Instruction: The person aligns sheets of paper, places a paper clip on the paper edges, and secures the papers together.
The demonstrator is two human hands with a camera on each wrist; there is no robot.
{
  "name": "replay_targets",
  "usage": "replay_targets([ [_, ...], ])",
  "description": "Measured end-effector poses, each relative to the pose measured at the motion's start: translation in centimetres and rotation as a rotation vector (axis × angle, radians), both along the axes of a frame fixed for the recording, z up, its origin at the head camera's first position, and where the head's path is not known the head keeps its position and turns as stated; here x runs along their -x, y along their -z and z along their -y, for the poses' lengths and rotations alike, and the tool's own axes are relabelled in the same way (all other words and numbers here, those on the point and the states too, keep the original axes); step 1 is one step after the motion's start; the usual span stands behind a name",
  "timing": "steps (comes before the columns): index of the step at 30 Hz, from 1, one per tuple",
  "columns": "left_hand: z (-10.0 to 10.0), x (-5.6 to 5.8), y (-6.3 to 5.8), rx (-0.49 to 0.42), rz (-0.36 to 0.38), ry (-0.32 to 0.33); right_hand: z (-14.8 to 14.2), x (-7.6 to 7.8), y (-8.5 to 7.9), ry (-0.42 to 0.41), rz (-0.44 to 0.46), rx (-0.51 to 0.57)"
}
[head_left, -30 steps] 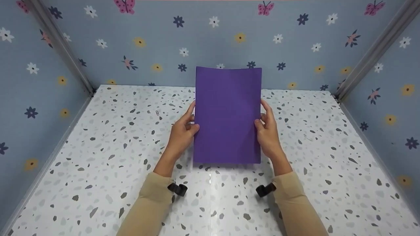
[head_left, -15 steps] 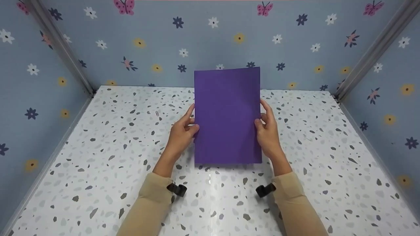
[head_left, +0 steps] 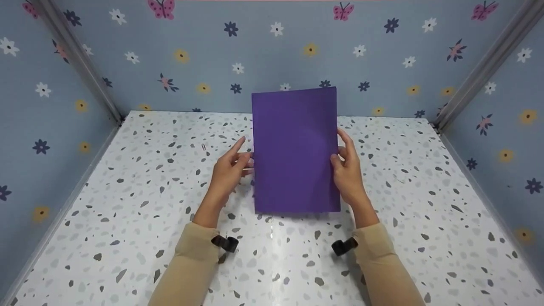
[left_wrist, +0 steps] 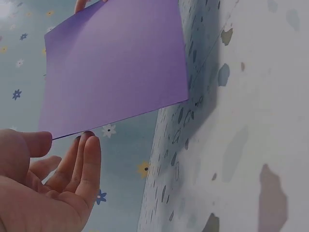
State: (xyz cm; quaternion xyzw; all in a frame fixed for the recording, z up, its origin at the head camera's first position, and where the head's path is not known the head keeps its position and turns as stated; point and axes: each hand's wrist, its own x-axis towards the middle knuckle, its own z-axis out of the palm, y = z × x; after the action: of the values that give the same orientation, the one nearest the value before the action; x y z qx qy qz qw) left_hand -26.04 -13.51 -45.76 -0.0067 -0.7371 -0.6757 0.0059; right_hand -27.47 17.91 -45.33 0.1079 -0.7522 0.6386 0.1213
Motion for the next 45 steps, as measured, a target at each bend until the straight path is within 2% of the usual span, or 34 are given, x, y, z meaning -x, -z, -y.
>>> replay_targets([
  [8,3.3,0.7,-0.8,0.072,0.022,-0.09,-0.2,-0.1,0.0,-0.022,0.008,-0.007],
  [15,6.2,2.9,-1.9,0.267,0.031,-0.184,-0.5,-0.1,-0.1,-0.007,0.011,0.01],
  [20,7.5,4.4,-2.1,0.405,0.012,-0.211,-0.8,0.0,0.0,-0.001,0.01,0.007],
  [29,9.3,6.8,-0.8,0.615,0.021,-0.194,-0.8,-0.1,-0.3,0.014,0.025,0.009],
  [32,10.1,7.3,-0.4,0.669,0.033,-0.198,-0.7,-0.1,-0.5,0.004,0.023,0.02],
  [37,11.3,8.0,0.2,0.69,0.1,-0.176,-0.5,0.0,-0.4,-0.01,0.019,0.055],
  [45,11.2,8.9,1.5,0.767,0.089,-0.142,-0.7,0.1,-0.3,-0.005,0.013,0.072],
])
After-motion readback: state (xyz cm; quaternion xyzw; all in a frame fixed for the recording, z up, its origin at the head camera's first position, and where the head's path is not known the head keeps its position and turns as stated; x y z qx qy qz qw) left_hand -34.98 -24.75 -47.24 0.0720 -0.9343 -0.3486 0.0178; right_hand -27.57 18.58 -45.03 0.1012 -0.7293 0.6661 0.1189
